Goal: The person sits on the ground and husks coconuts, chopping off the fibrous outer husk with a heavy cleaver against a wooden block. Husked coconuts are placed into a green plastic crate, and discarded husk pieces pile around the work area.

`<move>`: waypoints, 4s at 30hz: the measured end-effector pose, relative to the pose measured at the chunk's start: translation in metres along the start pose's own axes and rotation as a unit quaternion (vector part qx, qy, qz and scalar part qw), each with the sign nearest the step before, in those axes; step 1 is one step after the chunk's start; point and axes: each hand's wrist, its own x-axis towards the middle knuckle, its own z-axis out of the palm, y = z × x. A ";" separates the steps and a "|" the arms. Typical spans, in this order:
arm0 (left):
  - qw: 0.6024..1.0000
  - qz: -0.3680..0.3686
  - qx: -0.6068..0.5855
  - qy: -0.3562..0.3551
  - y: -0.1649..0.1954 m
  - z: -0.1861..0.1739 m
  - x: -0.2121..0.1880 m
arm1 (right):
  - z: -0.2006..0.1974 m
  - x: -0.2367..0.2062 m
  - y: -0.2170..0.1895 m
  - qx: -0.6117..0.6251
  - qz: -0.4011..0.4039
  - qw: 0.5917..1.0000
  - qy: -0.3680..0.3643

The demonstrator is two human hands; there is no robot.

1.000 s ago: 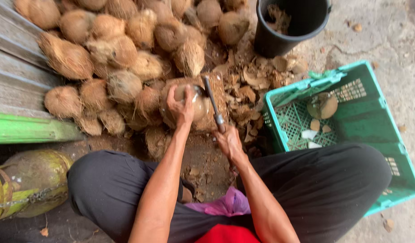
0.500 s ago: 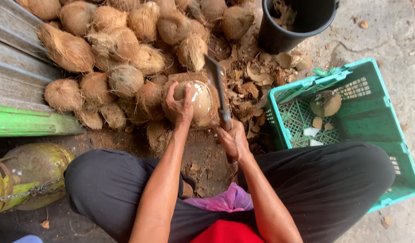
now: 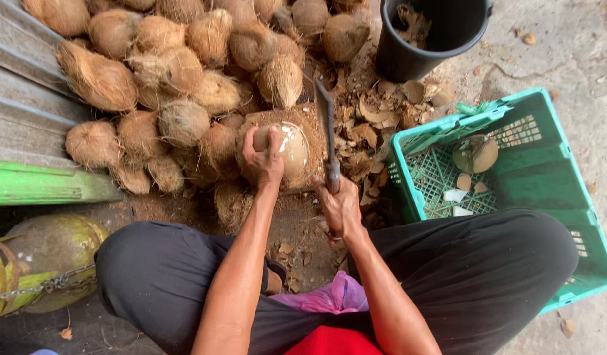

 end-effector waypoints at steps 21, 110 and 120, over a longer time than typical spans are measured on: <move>0.998 0.044 -0.039 0.020 0.005 -0.004 -0.004 | 0.008 0.012 -0.004 0.006 0.113 0.987 -0.117; 0.978 0.066 0.137 -0.145 0.034 -0.052 0.041 | 0.000 0.030 0.019 0.035 0.027 0.981 -0.187; 0.967 -0.151 -0.203 0.027 0.033 -0.087 0.023 | 0.018 0.024 0.016 0.072 0.078 0.973 -0.203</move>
